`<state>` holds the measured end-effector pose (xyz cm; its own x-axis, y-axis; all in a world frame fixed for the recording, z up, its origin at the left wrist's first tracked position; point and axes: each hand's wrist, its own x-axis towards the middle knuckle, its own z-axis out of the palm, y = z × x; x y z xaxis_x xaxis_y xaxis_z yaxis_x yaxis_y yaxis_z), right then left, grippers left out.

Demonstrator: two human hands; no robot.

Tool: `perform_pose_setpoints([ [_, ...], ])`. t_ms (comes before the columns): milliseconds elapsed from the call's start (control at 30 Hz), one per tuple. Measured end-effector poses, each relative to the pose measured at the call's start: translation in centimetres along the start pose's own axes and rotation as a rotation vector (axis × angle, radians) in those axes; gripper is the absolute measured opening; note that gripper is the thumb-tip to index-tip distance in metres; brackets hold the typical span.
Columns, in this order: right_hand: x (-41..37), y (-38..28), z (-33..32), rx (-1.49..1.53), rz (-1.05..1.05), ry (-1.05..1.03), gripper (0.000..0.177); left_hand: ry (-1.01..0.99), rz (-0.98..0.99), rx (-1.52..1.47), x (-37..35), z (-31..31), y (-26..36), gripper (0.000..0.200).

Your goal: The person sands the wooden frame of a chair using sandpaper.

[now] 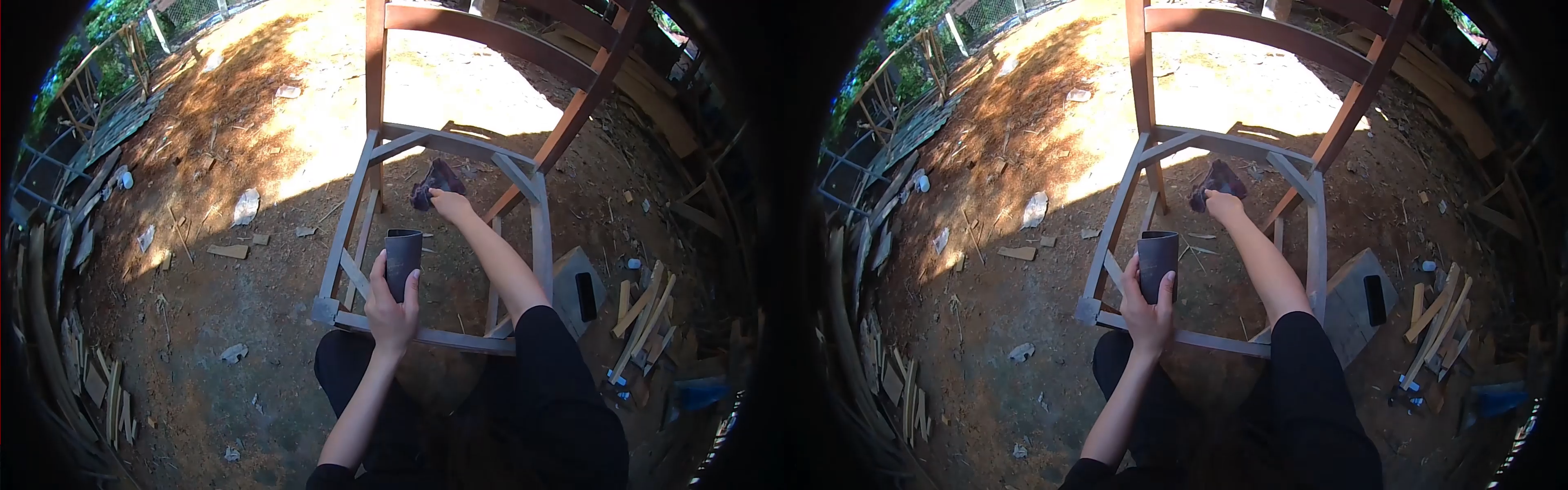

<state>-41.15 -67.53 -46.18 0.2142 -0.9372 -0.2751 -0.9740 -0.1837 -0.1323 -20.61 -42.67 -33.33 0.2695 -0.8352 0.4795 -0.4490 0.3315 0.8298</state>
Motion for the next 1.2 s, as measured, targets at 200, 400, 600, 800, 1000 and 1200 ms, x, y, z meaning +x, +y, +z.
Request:
perform_pose_setpoints([
  [200,-2.4,-0.6,-4.3,-0.009,0.198,0.170,0.057,-0.024,-0.018,0.000,0.0,0.2,-0.6,0.051],
  [400,-5.9,0.1,-5.1,-0.005,-0.009,-0.243,0.056,0.011,-0.054,-0.011,0.1,0.3,-0.4,0.050],
  [600,-26.7,-7.2,-7.6,0.657,-0.366,-0.137,0.056,-0.053,-0.015,0.059,0.1,0.6,-1.1,0.050],
  [800,-33.6,-8.8,-3.2,-0.032,-0.519,0.165,0.084,-0.181,-0.054,0.100,0.1,0.7,0.0,0.049],
  [1000,-33.4,-8.2,-4.7,0.139,-0.532,0.429,0.081,-0.196,-0.004,0.313,0.1,1.2,0.8,0.049],
  [1200,-38.8,-9.6,-12.3,0.466,-0.303,0.342,0.078,-0.352,-0.135,0.362,5.7,-7.1,8.5,0.048],
])
